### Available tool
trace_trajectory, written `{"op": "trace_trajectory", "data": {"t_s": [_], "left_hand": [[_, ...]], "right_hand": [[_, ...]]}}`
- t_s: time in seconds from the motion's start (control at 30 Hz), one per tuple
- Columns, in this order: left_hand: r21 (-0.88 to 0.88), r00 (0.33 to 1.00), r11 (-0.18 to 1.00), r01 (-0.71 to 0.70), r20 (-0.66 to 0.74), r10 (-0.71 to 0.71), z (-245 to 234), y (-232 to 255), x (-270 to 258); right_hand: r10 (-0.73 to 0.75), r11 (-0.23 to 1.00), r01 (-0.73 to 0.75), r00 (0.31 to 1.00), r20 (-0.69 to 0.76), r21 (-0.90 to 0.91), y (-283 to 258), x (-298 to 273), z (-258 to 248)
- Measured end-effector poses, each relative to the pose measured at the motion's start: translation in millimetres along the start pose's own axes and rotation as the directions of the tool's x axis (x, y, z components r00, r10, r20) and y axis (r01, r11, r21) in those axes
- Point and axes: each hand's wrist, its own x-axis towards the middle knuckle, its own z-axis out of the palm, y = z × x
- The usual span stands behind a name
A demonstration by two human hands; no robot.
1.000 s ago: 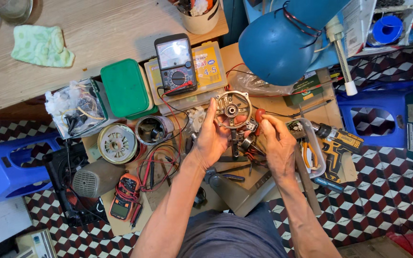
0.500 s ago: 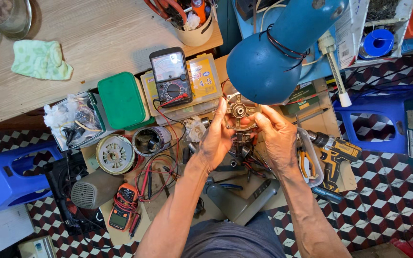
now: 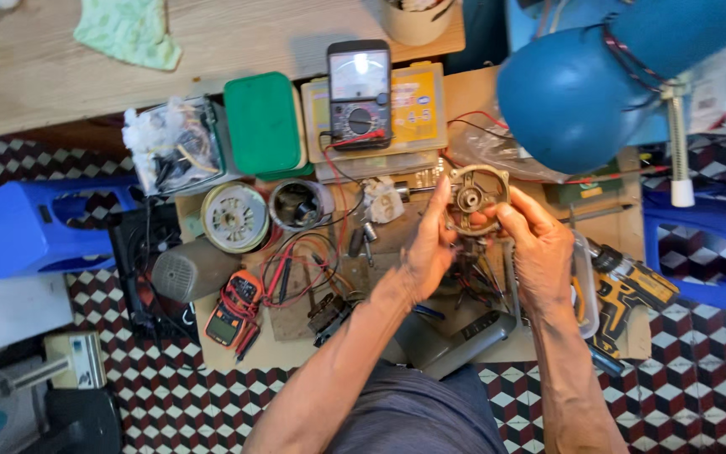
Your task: The person opens a Makita toolbox and selects a socket and ratchet. They then work at a cluttered workbench, using the ratchet to tighten a bolt on a circular metal component, likely a motor stator. The person repeatedly assembles and disassembles the component to check the fit.
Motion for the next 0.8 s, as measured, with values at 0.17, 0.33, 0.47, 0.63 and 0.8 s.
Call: {"op": "trace_trajectory", "data": {"t_s": [0.17,0.33,0.47,0.63,0.8], "left_hand": [[-0.087,0.989,0.990,-0.110,-0.113,0.100,-55.0,-22.6,-63.9],[-0.163,0.847,0.947,-0.275,-0.507,0.159,-123.1,1.4,-136.8],[-0.182,0.774,0.887,-0.424,-0.582,0.250,-145.2,17.3,-164.7],[-0.231,0.781,0.876,-0.423,-0.582,0.224,-147.9,18.9,-162.9],[-0.213,0.812,0.886,-0.412,-0.528,0.250,-142.8,18.8,-152.6]], "right_hand": [[0.181,0.954,-0.143,0.976,0.122,-0.264,48.2,-12.0,6.1],[-0.077,0.822,0.243,0.943,0.323,-0.515,121.9,-10.2,68.0],[-0.117,0.634,0.383,0.906,0.406,-0.672,168.7,13.9,124.9],[-0.085,0.424,0.470,0.872,0.482,-0.774,195.5,33.7,145.4],[0.030,0.614,0.328,0.899,0.436,-0.718,186.7,39.2,134.3]]}}
